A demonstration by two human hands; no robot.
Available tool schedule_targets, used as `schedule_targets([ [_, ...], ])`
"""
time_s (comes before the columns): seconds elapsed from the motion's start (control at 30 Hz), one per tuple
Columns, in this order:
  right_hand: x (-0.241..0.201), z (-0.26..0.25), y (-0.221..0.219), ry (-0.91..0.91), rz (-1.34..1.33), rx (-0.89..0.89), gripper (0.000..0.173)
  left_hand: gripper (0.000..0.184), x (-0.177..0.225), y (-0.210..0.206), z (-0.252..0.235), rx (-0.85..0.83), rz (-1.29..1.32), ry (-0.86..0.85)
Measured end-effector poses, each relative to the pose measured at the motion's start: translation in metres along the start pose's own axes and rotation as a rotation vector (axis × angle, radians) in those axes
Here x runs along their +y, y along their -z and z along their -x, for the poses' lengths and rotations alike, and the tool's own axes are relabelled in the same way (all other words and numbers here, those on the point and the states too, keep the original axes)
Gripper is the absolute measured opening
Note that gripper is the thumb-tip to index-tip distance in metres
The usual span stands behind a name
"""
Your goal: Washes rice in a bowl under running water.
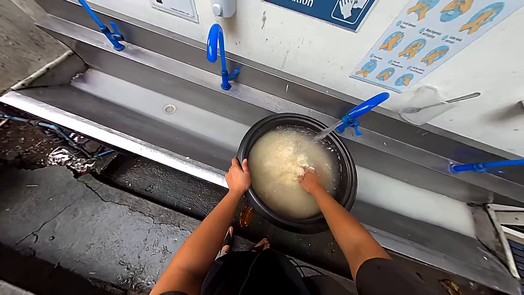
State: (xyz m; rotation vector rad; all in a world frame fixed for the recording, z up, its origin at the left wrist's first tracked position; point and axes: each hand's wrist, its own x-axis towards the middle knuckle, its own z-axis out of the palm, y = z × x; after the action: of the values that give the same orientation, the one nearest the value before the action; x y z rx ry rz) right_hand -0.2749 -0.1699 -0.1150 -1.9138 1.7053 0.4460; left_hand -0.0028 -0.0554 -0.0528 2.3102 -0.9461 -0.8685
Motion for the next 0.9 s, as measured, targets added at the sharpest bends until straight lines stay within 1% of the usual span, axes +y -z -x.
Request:
schedule_targets([
  [0.03,0.003,0.006,0.001,-0.044,-0.014,-0.005,0.062,0.056,0.0,0.0,0.0,-0.002,0.001,-0.001],
  [0.1,0.002,0.018,0.0,-0.125,-0.056,-0.022,0.069,0.056,0.0,0.001,0.0,-0.005,-0.001,-0.004],
  [0.17,-0.008,0.034,-0.002,-0.197,-0.115,-0.078,0.074,0.056,0.0,0.002,0.0,-0.015,-0.004,0.001],
  [0.23,-0.022,0.048,-0.007,-0.232,-0.169,-0.149,0.076,0.056,0.002,0.003,0.001,-0.026,-0.005,0.005],
  [0.37,-0.065,0.071,-0.021,-0.195,-0.264,-0.193,0.094,0.055,0.002,0.005,0.002,-0.031,0.0,0.006],
  [0.43,-0.09,0.08,-0.024,-0.145,-0.296,-0.229,0.096,0.056,0.002,0.005,0.001,-0.032,0.001,0.002],
  [0.47,-0.104,0.083,-0.024,-0.113,-0.327,-0.256,0.095,0.056,0.002,0.005,0.001,-0.034,0.001,0.0],
  [0.5,-0.117,0.085,-0.026,-0.073,-0.366,-0.276,0.089,0.056,0.002,0.005,0.001,-0.037,0.0,-0.001],
  [0.53,-0.129,0.086,-0.028,-0.026,-0.395,-0.305,0.079,0.056,0.002,0.005,0.001,-0.038,-0.001,-0.002],
  [0.6,-0.149,0.085,-0.026,0.08,-0.414,-0.406,0.054,0.057,0.002,0.005,0.001,-0.043,-0.003,-0.003],
  [0.63,-0.155,0.084,-0.021,0.126,-0.414,-0.463,0.045,0.057,0.001,0.005,0.001,-0.042,-0.005,-0.005],
  [0.67,-0.158,0.081,-0.016,0.162,-0.439,-0.506,0.043,0.057,0.001,0.004,0.001,-0.041,-0.004,-0.006],
  [0.73,-0.152,0.073,-0.003,0.181,-0.655,-0.532,0.039,0.057,0.0,0.003,0.0,-0.038,-0.005,-0.006],
  [0.77,-0.147,0.069,0.009,0.168,-0.787,-0.522,0.038,0.057,0.0,0.003,-0.001,-0.036,-0.004,-0.006],
  [0.8,-0.14,0.065,0.02,0.147,-0.918,-0.476,0.038,0.056,0.0,0.003,-0.001,-0.034,-0.005,-0.006],
  [0.9,-0.112,0.038,0.059,0.028,-1.237,-0.245,0.037,0.056,0.001,0.004,0.0,-0.029,-0.005,-0.009],
])
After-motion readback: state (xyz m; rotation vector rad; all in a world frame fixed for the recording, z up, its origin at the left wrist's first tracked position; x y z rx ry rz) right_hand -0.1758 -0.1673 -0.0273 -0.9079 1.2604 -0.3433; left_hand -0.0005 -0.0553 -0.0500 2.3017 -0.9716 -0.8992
